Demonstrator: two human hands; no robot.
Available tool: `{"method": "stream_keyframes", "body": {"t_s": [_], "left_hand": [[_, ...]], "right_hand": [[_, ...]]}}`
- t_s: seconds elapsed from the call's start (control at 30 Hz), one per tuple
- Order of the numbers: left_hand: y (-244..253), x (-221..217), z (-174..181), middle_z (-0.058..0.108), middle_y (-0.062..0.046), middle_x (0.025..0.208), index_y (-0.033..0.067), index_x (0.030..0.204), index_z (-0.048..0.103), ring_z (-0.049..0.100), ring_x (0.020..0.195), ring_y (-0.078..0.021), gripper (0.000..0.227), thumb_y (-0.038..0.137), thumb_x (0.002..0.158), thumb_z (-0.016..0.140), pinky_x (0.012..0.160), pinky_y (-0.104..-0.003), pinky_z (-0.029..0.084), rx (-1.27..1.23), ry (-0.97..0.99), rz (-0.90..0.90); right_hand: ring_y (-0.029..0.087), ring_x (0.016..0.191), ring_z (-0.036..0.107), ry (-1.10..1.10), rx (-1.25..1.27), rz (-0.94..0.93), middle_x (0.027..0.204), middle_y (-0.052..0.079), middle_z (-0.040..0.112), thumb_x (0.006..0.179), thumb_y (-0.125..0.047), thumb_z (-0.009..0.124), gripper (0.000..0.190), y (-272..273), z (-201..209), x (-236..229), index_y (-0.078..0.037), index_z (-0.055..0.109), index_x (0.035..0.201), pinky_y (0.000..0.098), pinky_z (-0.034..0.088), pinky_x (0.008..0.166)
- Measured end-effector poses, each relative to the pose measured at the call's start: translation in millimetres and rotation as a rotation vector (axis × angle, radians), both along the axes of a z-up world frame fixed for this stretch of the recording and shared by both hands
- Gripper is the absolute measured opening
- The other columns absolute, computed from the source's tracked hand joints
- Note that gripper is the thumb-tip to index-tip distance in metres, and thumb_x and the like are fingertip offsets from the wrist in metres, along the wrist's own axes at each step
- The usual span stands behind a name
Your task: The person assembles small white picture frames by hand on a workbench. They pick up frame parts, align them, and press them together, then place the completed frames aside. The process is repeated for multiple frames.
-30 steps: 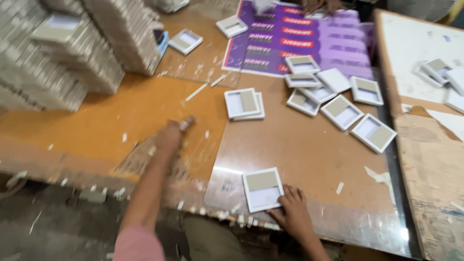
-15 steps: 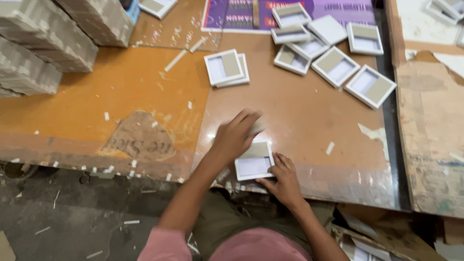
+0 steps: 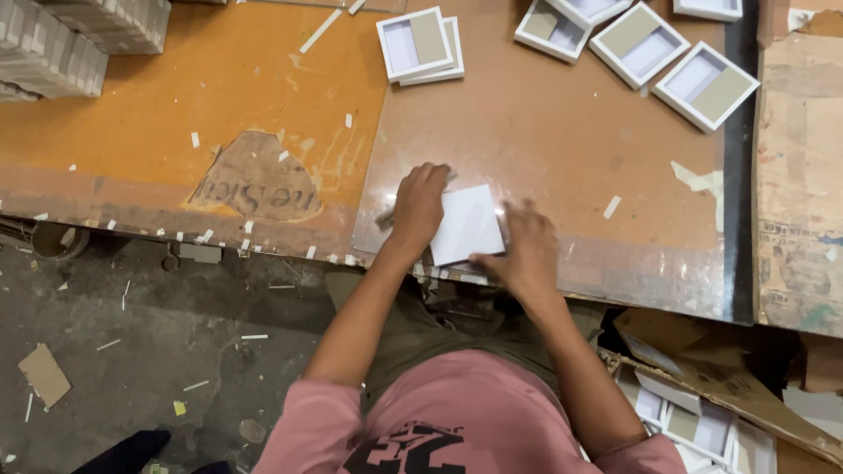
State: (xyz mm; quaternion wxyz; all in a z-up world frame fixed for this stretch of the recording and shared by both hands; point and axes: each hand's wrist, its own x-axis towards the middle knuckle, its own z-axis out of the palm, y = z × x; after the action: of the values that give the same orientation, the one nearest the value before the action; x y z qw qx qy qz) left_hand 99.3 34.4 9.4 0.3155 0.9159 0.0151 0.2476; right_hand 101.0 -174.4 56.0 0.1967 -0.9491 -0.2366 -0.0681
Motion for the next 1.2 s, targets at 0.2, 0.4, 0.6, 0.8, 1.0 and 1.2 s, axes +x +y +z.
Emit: {"method": "stream_keyframes", "body": {"t_s": [0.2, 0.4, 0.6, 0.8, 1.0, 1.2], "left_hand": [[-22, -16, -16, 0.061, -0.013, 0.098, -0.0024, 0.114, 0.065, 0.059, 0.095, -0.03, 0.03, 0.007, 0.086, 0.06, 0.082, -0.043, 0.047, 0.406, -0.006, -0.01], [-82, -95, -25, 0.058, -0.014, 0.092, -0.0037, 0.118, 0.065, 0.056, 0.089, -0.0324, 0.031, 0.004, 0.088, 0.064, 0.078, -0.045, 0.046, 0.263, -0.025, -0.095], [-74, -85, 9, 0.058, -0.015, 0.089, 0.0008, 0.115, 0.071, 0.057, 0.088, -0.0338, 0.031, -0.003, 0.086, 0.06, 0.077, -0.046, 0.047, -0.151, 0.117, 0.099], [-45, 9, 5, 0.063, -0.012, 0.097, 0.0031, 0.107, 0.07, 0.058, 0.098, -0.0314, 0.025, 0.001, 0.084, 0.059, 0.084, -0.045, 0.042, 0.134, -0.026, 0.037], [-51, -3, -11, 0.061, -0.009, 0.099, -0.0003, 0.112, 0.069, 0.056, 0.098, -0.0286, 0.03, 0.003, 0.083, 0.06, 0.087, -0.042, 0.042, 0.208, -0.061, -0.172], [-57, -57, 3, 0.06, -0.008, 0.095, 0.003, 0.109, 0.071, 0.055, 0.096, -0.0291, 0.027, 0.003, 0.083, 0.065, 0.083, -0.043, 0.041, 0.168, 0.093, -0.455]], "right_hand": [[0.032, 0.104, 0.055, 0.211, 0.191, 0.044, 0.136, 0.01, 0.067, 0.041, -0.037, 0.098, 0.094, 7, -13, -4, -0.006, 0.072, 0.125, 0.0411, 0.045, 0.098], [0.028, 0.102, 0.055, 0.184, 0.234, 0.035, 0.134, 0.004, 0.072, 0.05, -0.022, 0.095, 0.076, -1, -45, 0, -0.009, 0.077, 0.122, 0.0371, 0.048, 0.098], [0.033, 0.107, 0.054, 0.104, 0.214, 0.117, 0.133, 0.007, 0.07, 0.048, -0.031, 0.099, 0.083, -8, -47, 7, -0.008, 0.075, 0.124, 0.0439, 0.046, 0.097], [0.033, 0.107, 0.057, 0.2, 0.314, 0.017, 0.111, 0.013, 0.071, 0.043, -0.037, 0.102, 0.093, -7, -46, -6, -0.004, 0.068, 0.123, 0.0446, 0.048, 0.095], [0.033, 0.102, 0.061, 0.235, 0.366, -0.125, 0.104, 0.014, 0.068, 0.037, -0.031, 0.103, 0.092, -7, -47, 1, -0.003, 0.063, 0.116, 0.0427, 0.05, 0.09], [0.032, 0.114, 0.061, 0.158, 0.36, -0.044, 0.122, 0.012, 0.068, 0.063, -0.027, 0.092, 0.068, -9, -50, 1, -0.005, 0.066, 0.122, 0.0414, 0.051, 0.098]]}}
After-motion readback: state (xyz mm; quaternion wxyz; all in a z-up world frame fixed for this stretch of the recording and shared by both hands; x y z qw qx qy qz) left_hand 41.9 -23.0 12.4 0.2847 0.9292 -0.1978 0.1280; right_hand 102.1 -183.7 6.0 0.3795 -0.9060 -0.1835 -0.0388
